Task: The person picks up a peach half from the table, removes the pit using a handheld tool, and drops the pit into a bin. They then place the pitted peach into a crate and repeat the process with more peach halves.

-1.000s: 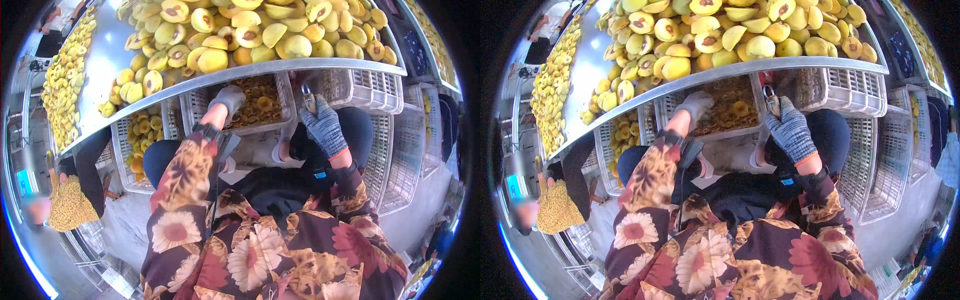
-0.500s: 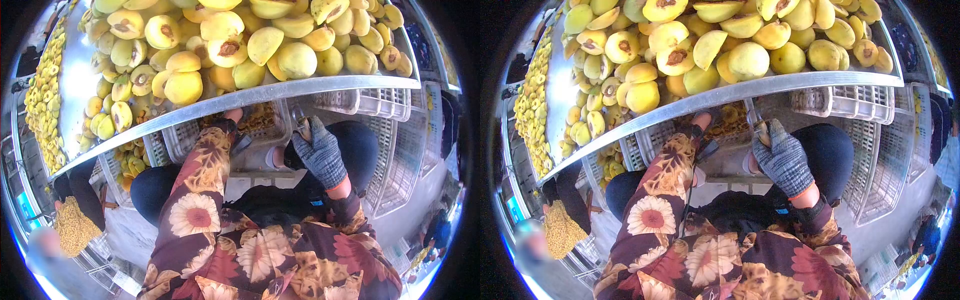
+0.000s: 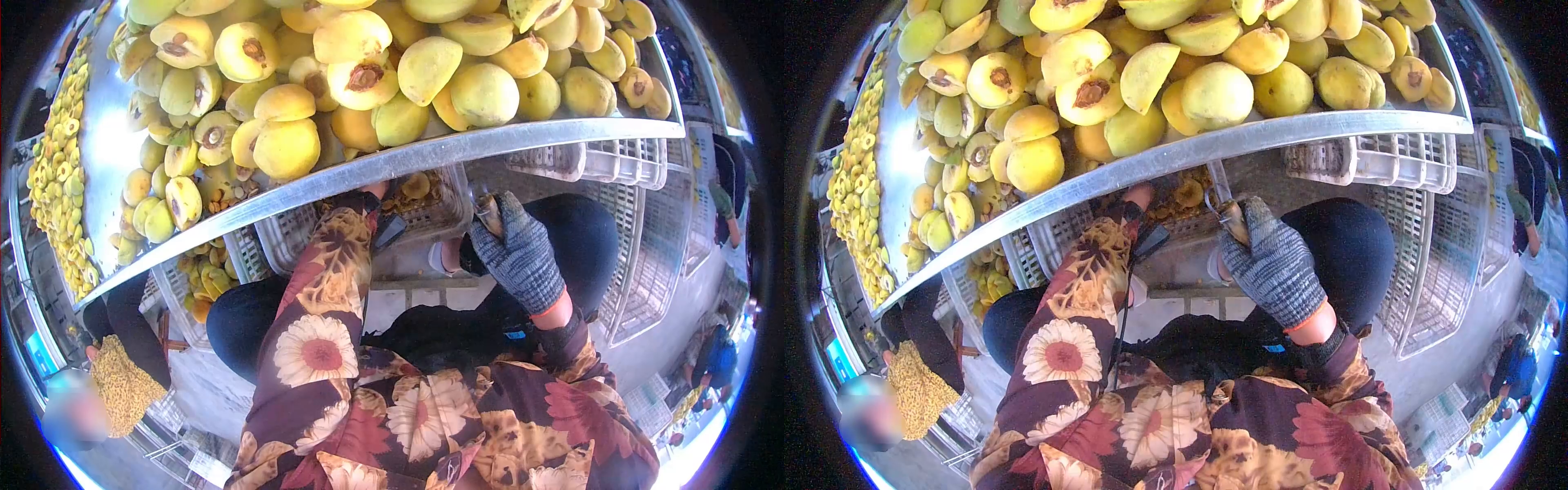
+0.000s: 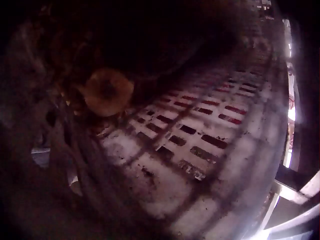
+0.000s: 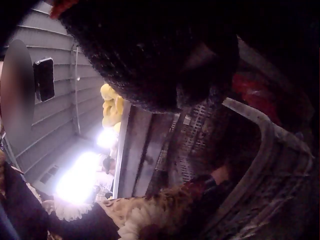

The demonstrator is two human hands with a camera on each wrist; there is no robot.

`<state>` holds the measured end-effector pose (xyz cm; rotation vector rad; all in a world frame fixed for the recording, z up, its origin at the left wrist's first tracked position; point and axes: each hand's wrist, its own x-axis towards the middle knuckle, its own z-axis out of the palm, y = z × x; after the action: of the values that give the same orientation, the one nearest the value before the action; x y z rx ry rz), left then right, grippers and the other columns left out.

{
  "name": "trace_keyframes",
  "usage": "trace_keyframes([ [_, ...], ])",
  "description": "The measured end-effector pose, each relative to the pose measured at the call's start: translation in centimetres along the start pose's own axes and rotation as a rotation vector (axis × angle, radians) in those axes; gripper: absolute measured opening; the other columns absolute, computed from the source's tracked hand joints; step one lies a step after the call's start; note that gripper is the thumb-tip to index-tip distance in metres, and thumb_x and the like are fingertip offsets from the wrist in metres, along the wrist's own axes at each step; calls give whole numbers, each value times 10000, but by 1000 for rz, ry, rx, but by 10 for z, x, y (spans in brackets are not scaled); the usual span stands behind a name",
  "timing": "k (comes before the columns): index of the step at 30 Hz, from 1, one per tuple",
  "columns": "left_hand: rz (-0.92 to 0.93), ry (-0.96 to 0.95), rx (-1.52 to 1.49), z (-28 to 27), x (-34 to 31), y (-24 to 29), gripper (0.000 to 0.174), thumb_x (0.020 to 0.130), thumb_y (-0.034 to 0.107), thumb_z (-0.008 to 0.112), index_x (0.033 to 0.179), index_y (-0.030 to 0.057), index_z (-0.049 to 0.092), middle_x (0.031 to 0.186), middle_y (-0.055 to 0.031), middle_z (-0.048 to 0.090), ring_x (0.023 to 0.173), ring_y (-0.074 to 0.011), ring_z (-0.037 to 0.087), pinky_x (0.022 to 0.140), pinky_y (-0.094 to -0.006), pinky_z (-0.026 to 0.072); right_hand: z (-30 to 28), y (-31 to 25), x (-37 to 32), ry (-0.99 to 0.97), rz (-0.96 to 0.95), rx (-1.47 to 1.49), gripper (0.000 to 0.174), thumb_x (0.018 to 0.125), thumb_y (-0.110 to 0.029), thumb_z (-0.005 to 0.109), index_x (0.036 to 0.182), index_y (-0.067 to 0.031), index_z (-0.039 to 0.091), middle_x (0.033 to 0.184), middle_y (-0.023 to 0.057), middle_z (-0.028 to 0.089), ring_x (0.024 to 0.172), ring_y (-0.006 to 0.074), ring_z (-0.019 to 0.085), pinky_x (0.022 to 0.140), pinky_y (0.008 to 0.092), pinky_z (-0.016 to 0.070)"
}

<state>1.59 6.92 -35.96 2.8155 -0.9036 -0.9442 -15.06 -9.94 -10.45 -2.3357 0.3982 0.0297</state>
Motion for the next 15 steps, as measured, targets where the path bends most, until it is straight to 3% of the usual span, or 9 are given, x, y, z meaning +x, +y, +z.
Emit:
trace_keyframes([
  [10, 110, 99, -7, 10, 2, 2, 344, 877, 262, 581, 1167, 80, 612, 1166, -125, 613, 1050, -302, 572, 905, -385, 462, 4, -1, 1, 7, -5, 4, 325, 809, -213, 651, 1050, -32, 532, 787, 225, 613, 687, 405, 615, 581, 456, 498],
  [15, 267, 283, -172, -11, -18, -4, 322, 886, 247, 580, 1161, 84, 615, 1145, -118, 625, 1028, -294, 583, 896, -380, 466, 3, 1, 0, 30, -51, -26, 324, 815, -224, 649, 1047, -29, 533, 785, 235, 611, 693, 413, 611, 583, 462, 496],
])
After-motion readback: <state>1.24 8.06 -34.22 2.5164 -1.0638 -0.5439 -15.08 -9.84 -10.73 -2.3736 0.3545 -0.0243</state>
